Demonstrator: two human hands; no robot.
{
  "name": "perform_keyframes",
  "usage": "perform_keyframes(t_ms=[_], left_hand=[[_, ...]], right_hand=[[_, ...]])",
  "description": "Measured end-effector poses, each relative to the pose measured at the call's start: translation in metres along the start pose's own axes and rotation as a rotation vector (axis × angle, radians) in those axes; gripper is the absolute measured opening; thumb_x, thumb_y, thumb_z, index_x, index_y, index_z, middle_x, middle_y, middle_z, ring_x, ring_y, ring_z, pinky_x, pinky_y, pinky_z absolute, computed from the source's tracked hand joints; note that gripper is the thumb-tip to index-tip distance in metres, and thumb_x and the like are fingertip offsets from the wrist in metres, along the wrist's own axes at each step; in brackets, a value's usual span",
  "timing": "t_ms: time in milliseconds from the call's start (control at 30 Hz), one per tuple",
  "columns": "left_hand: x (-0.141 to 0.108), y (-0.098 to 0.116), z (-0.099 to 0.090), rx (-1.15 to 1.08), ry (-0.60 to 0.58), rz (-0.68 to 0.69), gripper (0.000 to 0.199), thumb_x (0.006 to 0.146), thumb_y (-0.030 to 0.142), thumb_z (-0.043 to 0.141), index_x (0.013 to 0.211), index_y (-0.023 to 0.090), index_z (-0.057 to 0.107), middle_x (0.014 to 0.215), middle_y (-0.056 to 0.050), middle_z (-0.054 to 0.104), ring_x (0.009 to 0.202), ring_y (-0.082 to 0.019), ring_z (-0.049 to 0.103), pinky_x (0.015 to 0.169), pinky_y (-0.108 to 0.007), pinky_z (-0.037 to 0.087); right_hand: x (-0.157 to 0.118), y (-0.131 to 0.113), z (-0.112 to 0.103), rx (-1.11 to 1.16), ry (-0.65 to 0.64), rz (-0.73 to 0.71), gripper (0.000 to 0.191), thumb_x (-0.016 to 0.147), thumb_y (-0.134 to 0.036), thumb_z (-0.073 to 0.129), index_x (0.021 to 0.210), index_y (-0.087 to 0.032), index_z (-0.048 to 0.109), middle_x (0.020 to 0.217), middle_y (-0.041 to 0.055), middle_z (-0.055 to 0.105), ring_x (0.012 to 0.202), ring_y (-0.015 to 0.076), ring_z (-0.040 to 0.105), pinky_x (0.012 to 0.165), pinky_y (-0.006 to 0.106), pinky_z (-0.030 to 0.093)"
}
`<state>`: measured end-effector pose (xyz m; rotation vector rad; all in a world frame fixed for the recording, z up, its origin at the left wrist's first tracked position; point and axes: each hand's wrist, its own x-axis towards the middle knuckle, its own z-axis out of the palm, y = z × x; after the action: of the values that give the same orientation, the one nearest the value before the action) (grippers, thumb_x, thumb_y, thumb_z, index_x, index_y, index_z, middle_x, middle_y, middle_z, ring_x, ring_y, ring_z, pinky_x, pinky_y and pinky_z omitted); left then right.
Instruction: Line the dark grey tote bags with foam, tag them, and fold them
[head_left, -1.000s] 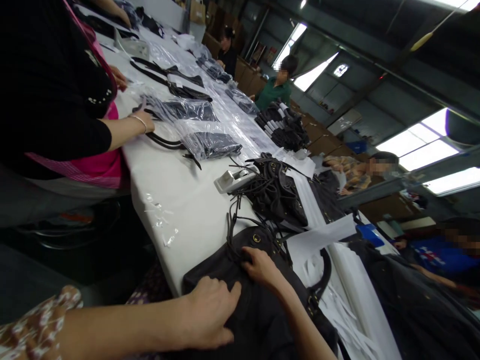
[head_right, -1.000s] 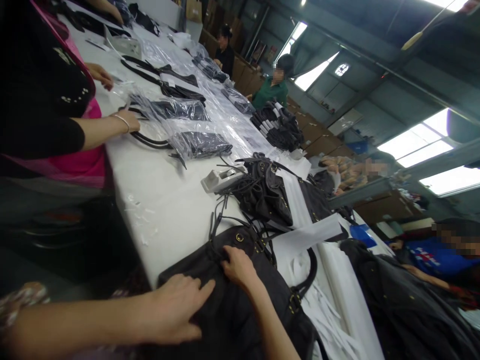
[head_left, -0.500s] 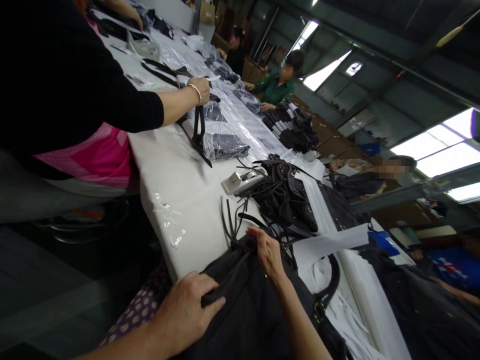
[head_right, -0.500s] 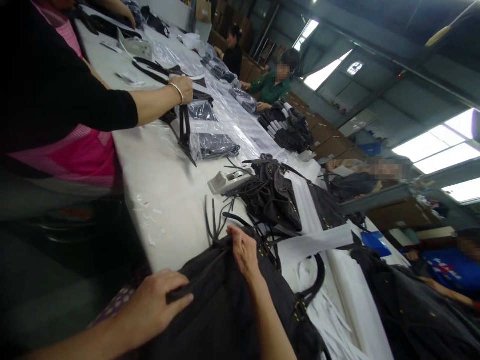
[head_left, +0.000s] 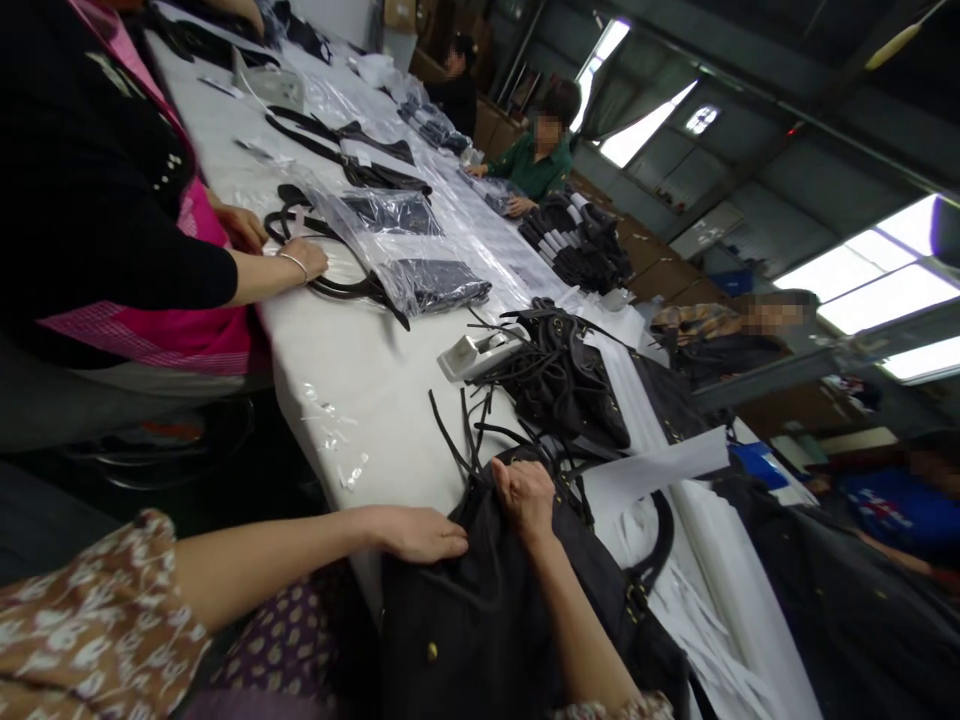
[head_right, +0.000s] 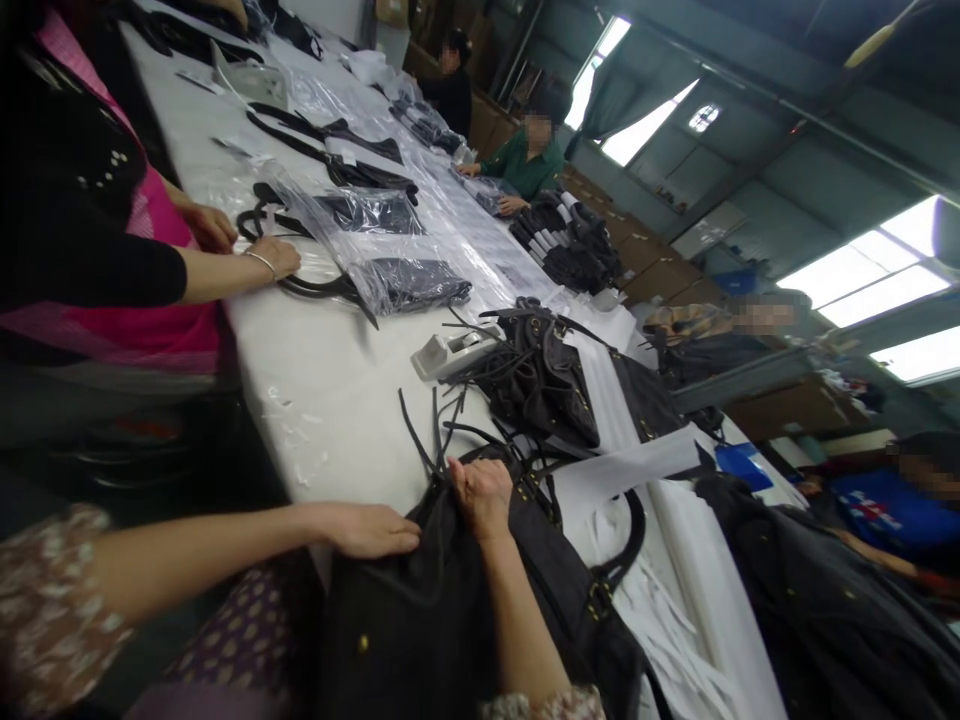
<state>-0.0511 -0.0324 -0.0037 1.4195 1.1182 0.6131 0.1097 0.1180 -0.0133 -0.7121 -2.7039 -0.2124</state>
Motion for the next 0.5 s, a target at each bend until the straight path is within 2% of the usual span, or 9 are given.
perform_keyframes(t_ms=[100,167,233,300,400,467,500], left_hand=[[-0.006,0.004,0.007,-0.057,0.108,-0.037,0.058,0.089,0.061,0.029,0.082,0.019,0.068,0.091,-0.006,0.071,0.084,-0.022,0.062,0.082,-0.031,0.047],[-0.019,0.012,0.018,-0.072,0.213,-0.073,0.064,0.088,0.065,0.026,0.108,0.017,0.063,0.096,-0.008,0.070,0.086,-0.023,0.063,0.080,-0.032,0.047],[-0.032,0.021,0.032,0.022,0.289,-0.128,0.074,0.082,0.067,0.040,0.137,0.017,0.042,0.096,-0.009,0.070,0.087,-0.026,0.064,0.079,-0.034,0.047],[-0.039,0.030,0.044,0.210,0.307,-0.194,0.086,0.077,0.059,0.054,0.147,0.019,0.022,0.093,-0.009,0.070,0.086,-0.029,0.065,0.080,-0.036,0.047],[-0.036,0.035,0.053,0.390,0.296,-0.254,0.078,0.080,0.038,0.051,0.149,0.023,0.019,0.095,-0.010,0.070,0.090,-0.029,0.065,0.081,-0.037,0.047],[-0.033,0.034,0.055,0.388,0.308,-0.248,0.072,0.080,0.030,0.048,0.148,0.026,0.024,0.104,-0.009,0.069,0.095,-0.027,0.065,0.085,-0.035,0.046],[-0.032,0.033,0.057,0.369,0.322,-0.233,0.069,0.081,0.030,0.048,0.147,0.028,0.026,0.108,-0.008,0.068,0.097,-0.026,0.064,0.086,-0.034,0.046]], right_hand=[[0.007,-0.010,0.009,-0.013,-0.072,0.028,0.054,0.098,-0.039,0.036,0.050,-0.020,0.054,0.052,0.0037,0.055,0.056,0.0144,0.049,0.064,0.033,0.030],[0.009,-0.016,0.014,-0.015,-0.085,0.060,0.055,0.098,-0.040,0.035,0.051,-0.019,0.056,0.054,0.0048,0.057,0.059,0.0150,0.051,0.066,0.033,0.031],[0.010,-0.022,0.015,-0.011,-0.105,0.089,0.055,0.098,-0.040,0.033,0.053,-0.019,0.057,0.056,0.0054,0.059,0.061,0.0156,0.053,0.069,0.033,0.032],[0.009,-0.026,0.010,0.016,-0.123,0.115,0.052,0.098,-0.040,0.032,0.061,-0.019,0.061,0.062,0.0057,0.062,0.068,0.0167,0.056,0.076,0.033,0.034],[0.000,-0.031,-0.017,0.113,-0.095,0.204,0.036,0.098,-0.038,0.035,0.098,-0.018,0.064,0.094,0.0081,0.069,0.095,0.0197,0.058,0.091,0.036,0.034],[-0.020,-0.036,-0.051,0.159,-0.081,0.304,0.036,0.097,-0.037,0.037,0.121,-0.016,0.055,0.117,0.0112,0.063,0.112,0.0222,0.053,0.100,0.041,0.031],[-0.036,-0.040,-0.071,0.161,-0.092,0.357,0.040,0.096,-0.038,0.039,0.127,-0.016,0.050,0.124,0.0127,0.059,0.118,0.0238,0.050,0.103,0.044,0.030]])
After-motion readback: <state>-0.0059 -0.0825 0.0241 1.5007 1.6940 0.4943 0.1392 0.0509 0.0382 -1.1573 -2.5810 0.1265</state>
